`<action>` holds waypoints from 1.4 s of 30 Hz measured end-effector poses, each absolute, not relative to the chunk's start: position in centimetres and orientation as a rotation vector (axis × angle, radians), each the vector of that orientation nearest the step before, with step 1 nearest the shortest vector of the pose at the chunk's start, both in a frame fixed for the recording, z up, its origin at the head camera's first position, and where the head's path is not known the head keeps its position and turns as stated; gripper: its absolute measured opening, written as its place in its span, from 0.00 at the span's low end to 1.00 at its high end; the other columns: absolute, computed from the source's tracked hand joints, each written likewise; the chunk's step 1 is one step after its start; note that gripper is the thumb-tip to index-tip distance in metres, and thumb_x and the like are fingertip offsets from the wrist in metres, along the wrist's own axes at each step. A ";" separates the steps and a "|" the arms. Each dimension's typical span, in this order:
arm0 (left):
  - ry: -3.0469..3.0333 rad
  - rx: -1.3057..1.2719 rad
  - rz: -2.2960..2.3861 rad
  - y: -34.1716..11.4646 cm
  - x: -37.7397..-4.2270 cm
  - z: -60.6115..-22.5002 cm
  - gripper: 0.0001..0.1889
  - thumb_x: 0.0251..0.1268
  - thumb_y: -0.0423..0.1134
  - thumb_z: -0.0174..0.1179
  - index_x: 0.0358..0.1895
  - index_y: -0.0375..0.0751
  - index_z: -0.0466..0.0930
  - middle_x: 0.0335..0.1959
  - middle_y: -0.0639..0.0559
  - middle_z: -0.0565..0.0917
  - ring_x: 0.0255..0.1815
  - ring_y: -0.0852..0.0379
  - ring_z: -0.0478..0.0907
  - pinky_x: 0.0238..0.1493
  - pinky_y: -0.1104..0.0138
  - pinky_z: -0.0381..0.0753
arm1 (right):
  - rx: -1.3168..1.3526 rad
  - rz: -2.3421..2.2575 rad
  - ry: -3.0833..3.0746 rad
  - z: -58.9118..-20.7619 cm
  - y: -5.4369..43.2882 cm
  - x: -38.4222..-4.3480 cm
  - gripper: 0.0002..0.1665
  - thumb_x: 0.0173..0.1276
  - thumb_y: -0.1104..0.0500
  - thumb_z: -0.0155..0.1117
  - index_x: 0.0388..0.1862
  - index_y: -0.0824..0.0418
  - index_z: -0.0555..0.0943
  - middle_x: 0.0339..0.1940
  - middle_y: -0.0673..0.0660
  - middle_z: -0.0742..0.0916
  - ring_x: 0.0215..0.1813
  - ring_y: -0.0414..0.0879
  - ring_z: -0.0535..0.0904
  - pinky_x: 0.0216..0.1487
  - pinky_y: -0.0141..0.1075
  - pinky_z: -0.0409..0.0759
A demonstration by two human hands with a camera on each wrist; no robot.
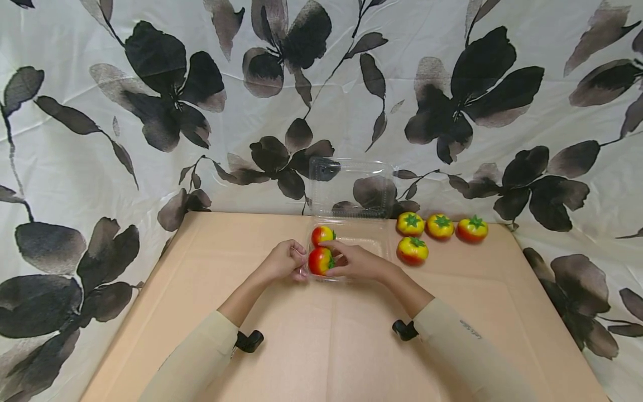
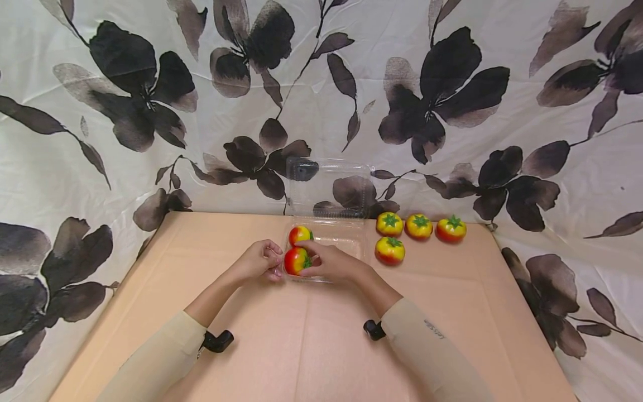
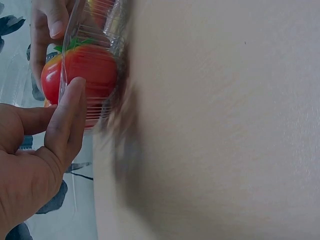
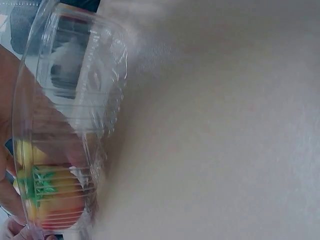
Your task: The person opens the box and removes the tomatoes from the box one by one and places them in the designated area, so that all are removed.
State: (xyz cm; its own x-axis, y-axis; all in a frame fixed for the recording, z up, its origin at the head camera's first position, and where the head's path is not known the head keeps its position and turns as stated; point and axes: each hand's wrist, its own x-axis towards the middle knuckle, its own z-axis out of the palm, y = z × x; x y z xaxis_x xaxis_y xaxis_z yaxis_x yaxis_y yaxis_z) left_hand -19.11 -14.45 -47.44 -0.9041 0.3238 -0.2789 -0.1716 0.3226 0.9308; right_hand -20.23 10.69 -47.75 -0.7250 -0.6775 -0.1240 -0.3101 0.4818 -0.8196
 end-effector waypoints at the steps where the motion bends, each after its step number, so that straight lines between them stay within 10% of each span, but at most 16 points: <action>1: 2.176 0.137 1.611 -14.5 -19.1 -47.5 0.11 0.73 0.24 0.56 0.53 0.23 0.69 0.33 0.36 0.83 0.23 0.54 0.85 0.34 0.51 0.93 | -0.813 -1.135 2.303 -47.7 10.6 -20.2 0.44 0.69 0.49 0.73 0.80 0.46 0.64 0.65 0.58 0.82 0.62 0.54 0.82 0.68 0.48 0.84; 42: 2.160 0.121 1.635 -14.5 -19.2 -47.7 0.10 0.72 0.22 0.54 0.53 0.24 0.69 0.30 0.37 0.82 0.21 0.54 0.84 0.30 0.56 0.93 | -0.816 -1.118 2.311 -47.4 10.1 -20.6 0.39 0.71 0.51 0.72 0.76 0.48 0.67 0.61 0.56 0.80 0.60 0.50 0.77 0.66 0.44 0.81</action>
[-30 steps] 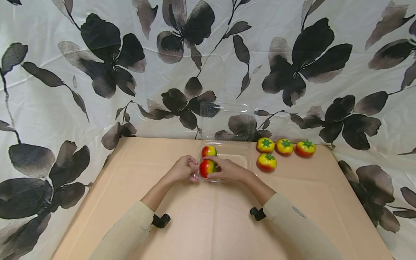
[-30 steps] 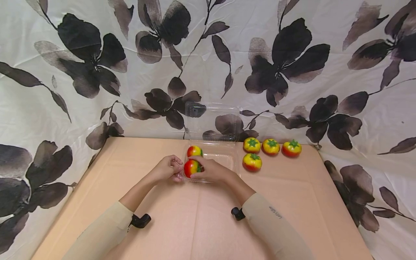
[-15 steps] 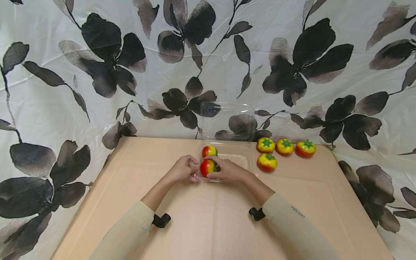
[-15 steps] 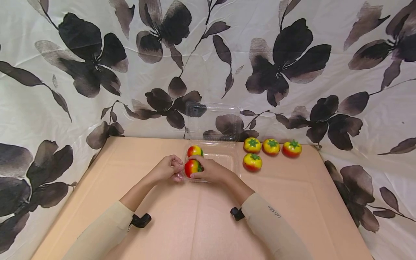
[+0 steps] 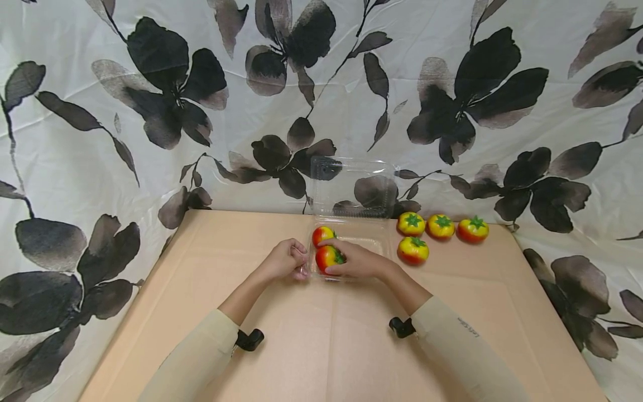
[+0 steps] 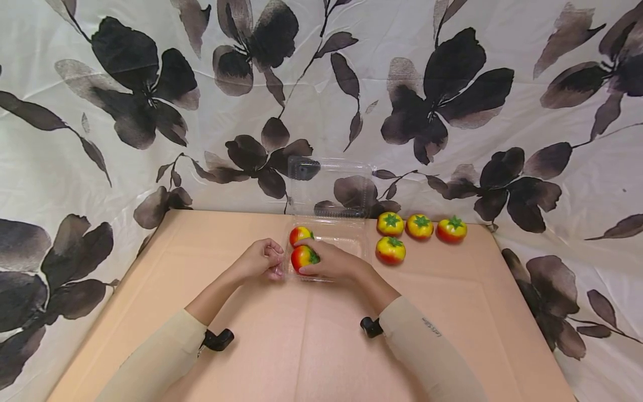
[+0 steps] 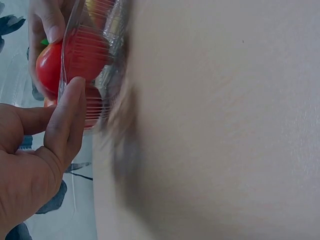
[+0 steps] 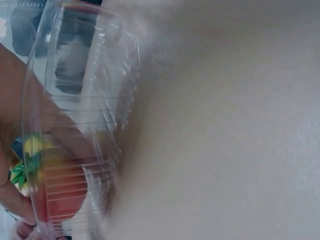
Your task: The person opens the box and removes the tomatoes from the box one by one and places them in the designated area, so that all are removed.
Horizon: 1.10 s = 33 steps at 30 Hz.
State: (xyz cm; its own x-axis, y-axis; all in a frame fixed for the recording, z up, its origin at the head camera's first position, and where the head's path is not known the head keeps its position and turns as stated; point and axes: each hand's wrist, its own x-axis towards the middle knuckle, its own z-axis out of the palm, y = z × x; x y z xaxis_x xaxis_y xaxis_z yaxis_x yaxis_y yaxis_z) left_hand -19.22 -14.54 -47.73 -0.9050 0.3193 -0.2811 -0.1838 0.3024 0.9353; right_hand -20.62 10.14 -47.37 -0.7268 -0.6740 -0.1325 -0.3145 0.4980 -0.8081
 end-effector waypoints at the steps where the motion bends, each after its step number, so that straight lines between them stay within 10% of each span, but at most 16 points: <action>1: 2.158 0.121 1.637 -14.5 -19.2 -47.7 0.10 0.72 0.22 0.54 0.53 0.24 0.69 0.31 0.37 0.82 0.21 0.54 0.84 0.30 0.56 0.93 | -0.814 -1.119 2.307 -47.3 10.3 -20.6 0.39 0.70 0.51 0.72 0.76 0.48 0.67 0.61 0.56 0.80 0.60 0.50 0.77 0.66 0.44 0.81; 33: 2.146 0.085 1.636 -14.5 -19.1 -47.4 0.10 0.72 0.22 0.55 0.53 0.25 0.70 0.31 0.37 0.82 0.23 0.53 0.86 0.35 0.51 0.93 | -0.783 -1.041 2.377 -46.1 13.5 -20.0 0.38 0.68 0.53 0.74 0.73 0.43 0.70 0.71 0.52 0.77 0.64 0.51 0.75 0.70 0.49 0.80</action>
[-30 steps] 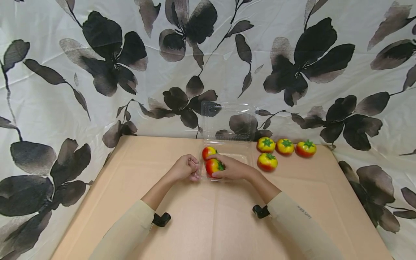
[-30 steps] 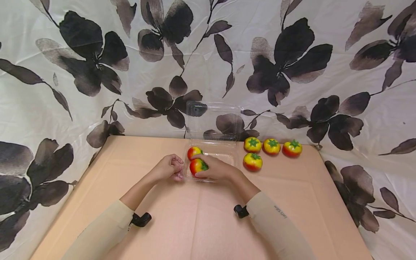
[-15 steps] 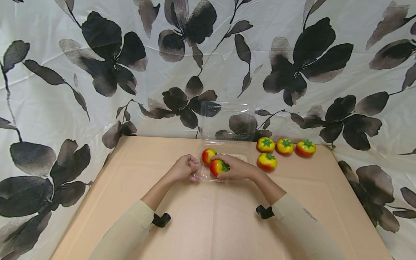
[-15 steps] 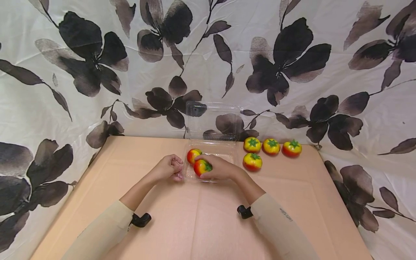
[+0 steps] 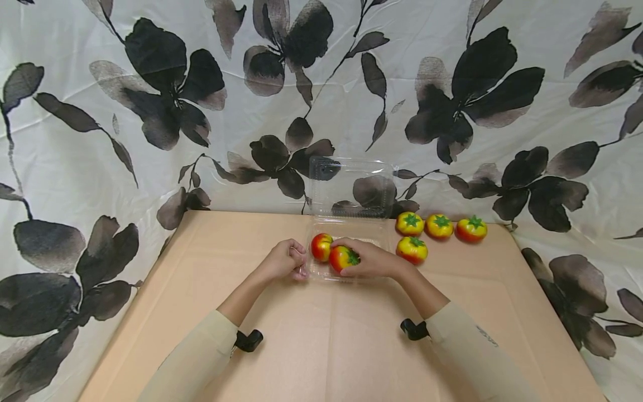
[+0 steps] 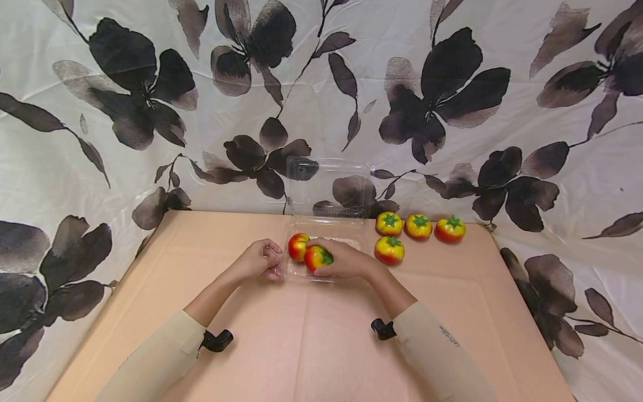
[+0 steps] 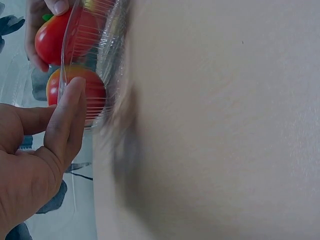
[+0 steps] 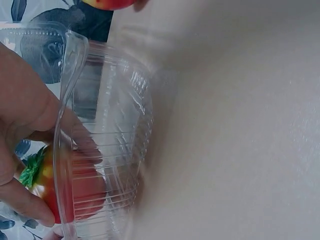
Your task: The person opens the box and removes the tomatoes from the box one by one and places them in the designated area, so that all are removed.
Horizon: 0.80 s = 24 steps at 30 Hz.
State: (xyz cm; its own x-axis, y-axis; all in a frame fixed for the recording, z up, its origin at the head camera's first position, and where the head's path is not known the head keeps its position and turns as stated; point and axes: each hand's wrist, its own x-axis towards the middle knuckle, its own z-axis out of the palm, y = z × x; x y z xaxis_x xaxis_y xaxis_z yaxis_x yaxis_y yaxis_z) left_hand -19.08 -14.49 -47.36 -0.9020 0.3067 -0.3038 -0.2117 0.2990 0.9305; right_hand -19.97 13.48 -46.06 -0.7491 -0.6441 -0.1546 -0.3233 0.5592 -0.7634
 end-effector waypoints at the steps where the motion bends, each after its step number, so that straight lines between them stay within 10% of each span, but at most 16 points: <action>1: 2.150 0.088 1.632 -14.5 -19.0 -47.3 0.10 0.72 0.22 0.55 0.52 0.25 0.70 0.31 0.37 0.82 0.23 0.53 0.86 0.35 0.52 0.93 | -0.783 -1.037 2.383 -46.1 13.6 -20.0 0.38 0.68 0.53 0.74 0.73 0.42 0.70 0.71 0.52 0.77 0.64 0.51 0.75 0.70 0.50 0.80; 24: 2.202 0.103 1.591 -14.5 -19.2 -47.5 0.12 0.72 0.22 0.54 0.55 0.23 0.70 0.32 0.37 0.81 0.24 0.53 0.84 0.37 0.47 0.93 | -0.765 -1.059 2.434 -45.1 15.1 -19.2 0.40 0.67 0.54 0.76 0.76 0.46 0.70 0.73 0.54 0.76 0.73 0.56 0.72 0.74 0.58 0.75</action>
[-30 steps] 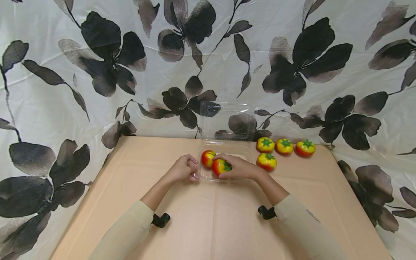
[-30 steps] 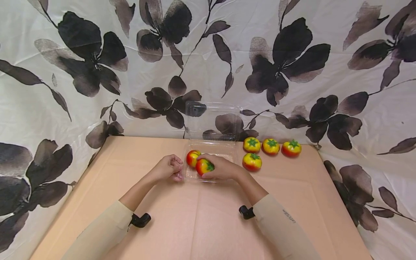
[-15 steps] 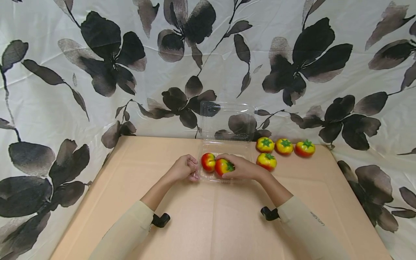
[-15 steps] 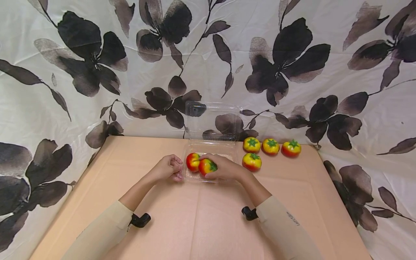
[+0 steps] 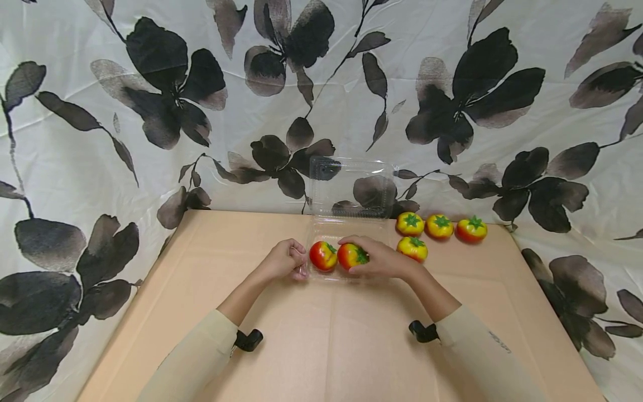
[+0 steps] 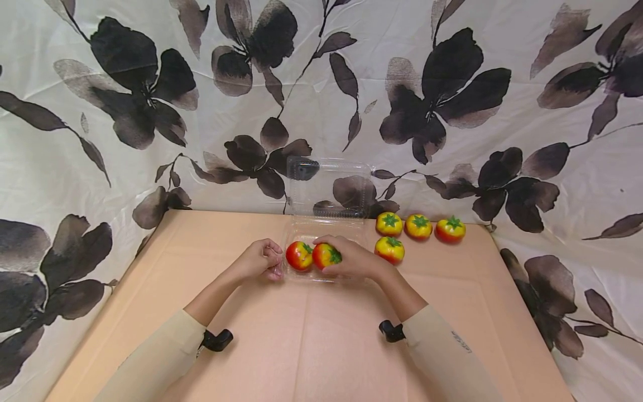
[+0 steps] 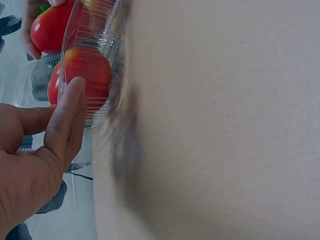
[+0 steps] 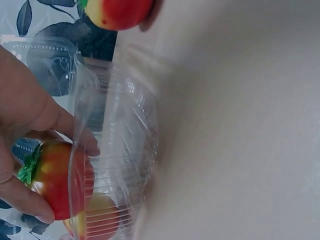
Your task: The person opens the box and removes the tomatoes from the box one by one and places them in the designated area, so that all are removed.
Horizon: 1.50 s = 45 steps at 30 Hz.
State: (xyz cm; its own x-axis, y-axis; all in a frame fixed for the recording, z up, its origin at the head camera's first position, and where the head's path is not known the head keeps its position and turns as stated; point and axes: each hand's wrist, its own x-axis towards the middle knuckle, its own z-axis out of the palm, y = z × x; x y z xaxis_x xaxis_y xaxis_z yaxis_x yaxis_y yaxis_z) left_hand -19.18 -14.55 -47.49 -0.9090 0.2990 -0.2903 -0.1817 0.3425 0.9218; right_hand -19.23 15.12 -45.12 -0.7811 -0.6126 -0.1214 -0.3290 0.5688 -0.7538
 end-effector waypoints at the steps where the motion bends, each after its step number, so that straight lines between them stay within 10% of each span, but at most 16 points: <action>1: 2.206 0.104 1.588 -14.5 -19.2 -47.5 0.12 0.72 0.22 0.54 0.55 0.23 0.70 0.33 0.36 0.81 0.24 0.53 0.84 0.37 0.46 0.93 | -0.767 -1.057 2.445 -45.1 15.3 -19.2 0.40 0.66 0.55 0.76 0.75 0.45 0.70 0.72 0.54 0.76 0.73 0.56 0.72 0.74 0.58 0.75; 45: 2.158 0.070 1.629 -14.3 -18.9 -47.3 0.10 0.73 0.22 0.55 0.52 0.24 0.69 0.29 0.40 0.80 0.23 0.54 0.84 0.31 0.58 0.93 | -0.410 -1.038 2.742 -41.7 27.9 -15.8 0.51 0.65 0.49 0.77 0.78 0.60 0.58 0.75 0.68 0.69 0.73 0.67 0.68 0.72 0.66 0.74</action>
State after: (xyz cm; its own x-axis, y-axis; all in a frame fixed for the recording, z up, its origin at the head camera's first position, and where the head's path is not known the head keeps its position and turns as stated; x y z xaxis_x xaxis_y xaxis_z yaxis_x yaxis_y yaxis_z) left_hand -18.89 -14.27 -47.25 -0.9050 0.2941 -0.3073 -0.2150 0.3072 0.9270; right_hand -15.75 27.94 -41.68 -0.9455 -0.3178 -0.0705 -0.1914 0.7179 -0.6693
